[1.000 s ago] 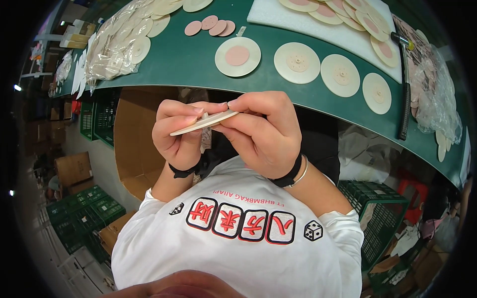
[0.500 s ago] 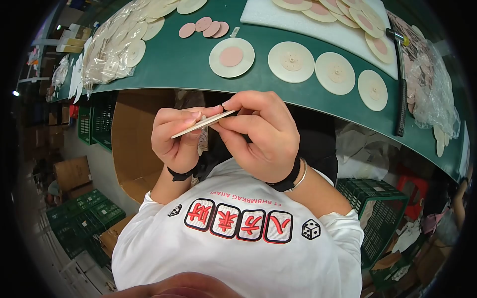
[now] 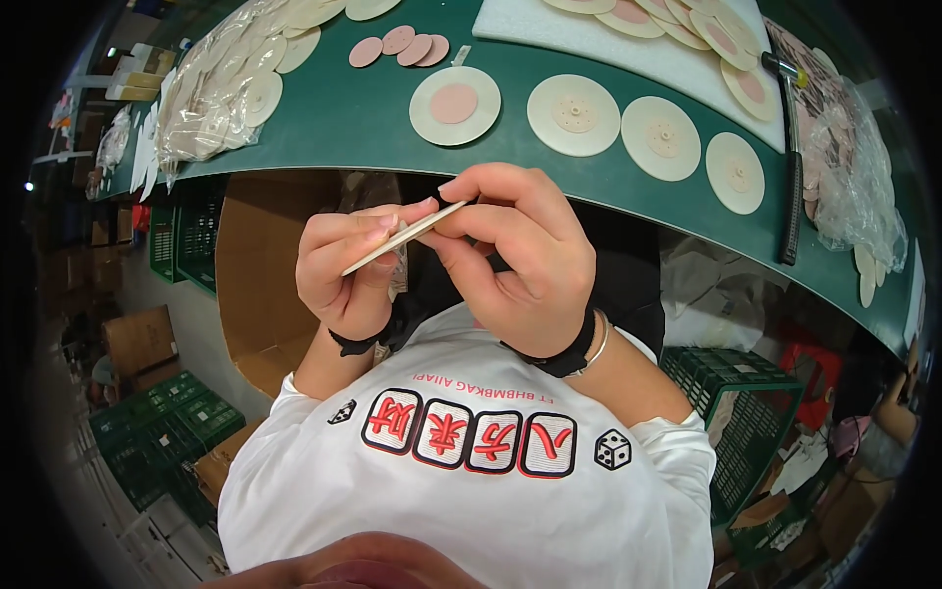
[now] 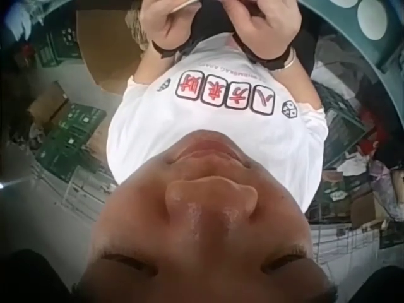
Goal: The person assembles components by hand by pressing a small pink disc onto a larger white disc. After repeating this for several sets, they strike the center of each assembled piece with a hammer.
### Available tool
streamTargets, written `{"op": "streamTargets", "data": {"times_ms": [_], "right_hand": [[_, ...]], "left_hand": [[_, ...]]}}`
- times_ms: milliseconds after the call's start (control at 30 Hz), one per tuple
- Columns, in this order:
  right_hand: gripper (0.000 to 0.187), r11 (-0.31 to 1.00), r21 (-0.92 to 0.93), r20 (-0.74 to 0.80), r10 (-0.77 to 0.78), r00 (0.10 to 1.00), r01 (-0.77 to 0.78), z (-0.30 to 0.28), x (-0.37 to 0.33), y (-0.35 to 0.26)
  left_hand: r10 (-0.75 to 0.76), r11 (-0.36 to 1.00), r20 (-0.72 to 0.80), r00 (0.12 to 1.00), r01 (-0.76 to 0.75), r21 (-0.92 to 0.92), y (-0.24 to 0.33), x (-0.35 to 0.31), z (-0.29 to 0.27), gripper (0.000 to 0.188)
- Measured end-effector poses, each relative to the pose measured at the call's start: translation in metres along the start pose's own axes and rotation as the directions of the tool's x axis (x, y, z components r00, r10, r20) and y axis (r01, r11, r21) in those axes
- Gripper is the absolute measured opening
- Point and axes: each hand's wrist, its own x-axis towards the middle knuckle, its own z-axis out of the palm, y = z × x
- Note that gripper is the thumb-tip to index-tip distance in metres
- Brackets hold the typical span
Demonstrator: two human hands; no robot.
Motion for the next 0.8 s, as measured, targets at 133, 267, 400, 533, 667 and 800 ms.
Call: {"op": "streamTargets", "data": {"times_ms": [133, 267, 400, 533, 667, 800], "right_hand": [[0.021, 0.998, -0.038, 0.031, -0.040, 0.999, 0.041, -0.002, 0.002, 0.001], [0.021, 0.997, -0.062, 0.047, -0.036, 0.998, 0.039, -0.004, 0.002, 0.000], [0.019, 0.998, -0.058, 0.073, -0.014, 0.997, 0.018, -0.007, 0.005, -0.004], [0.019, 0.997, -0.074, 0.088, -0.024, 0.996, 0.030, -0.007, 0.005, -0.005], [0.019, 0.997, -0.075, 0.093, -0.007, 0.996, 0.014, -0.009, 0.005, -0.010], [0.019, 0.998, -0.051, 0.060, -0.024, 0.998, 0.027, -0.005, 0.004, -0.007]], "left_hand": [[0.018, 0.998, 0.004, 1.000, -0.018, 0.054, 0.005, 0.002, 0.000, 0.025], [-0.011, 0.992, 0.021, 1.000, 0.008, 0.124, 0.011, 0.001, 0.000, 0.026], [-0.096, 0.969, 0.048, 0.994, 0.082, 0.232, 0.024, 0.006, -0.001, 0.030], [-0.115, 0.987, 0.022, 0.993, 0.112, 0.116, 0.021, 0.003, -0.001, 0.034], [-0.098, 0.993, -0.015, 0.995, 0.098, 0.062, 0.022, 0.005, 0.003, 0.035], [-0.093, 0.960, 0.007, 0.996, 0.087, 0.265, 0.027, 0.010, 0.000, 0.032]]}}
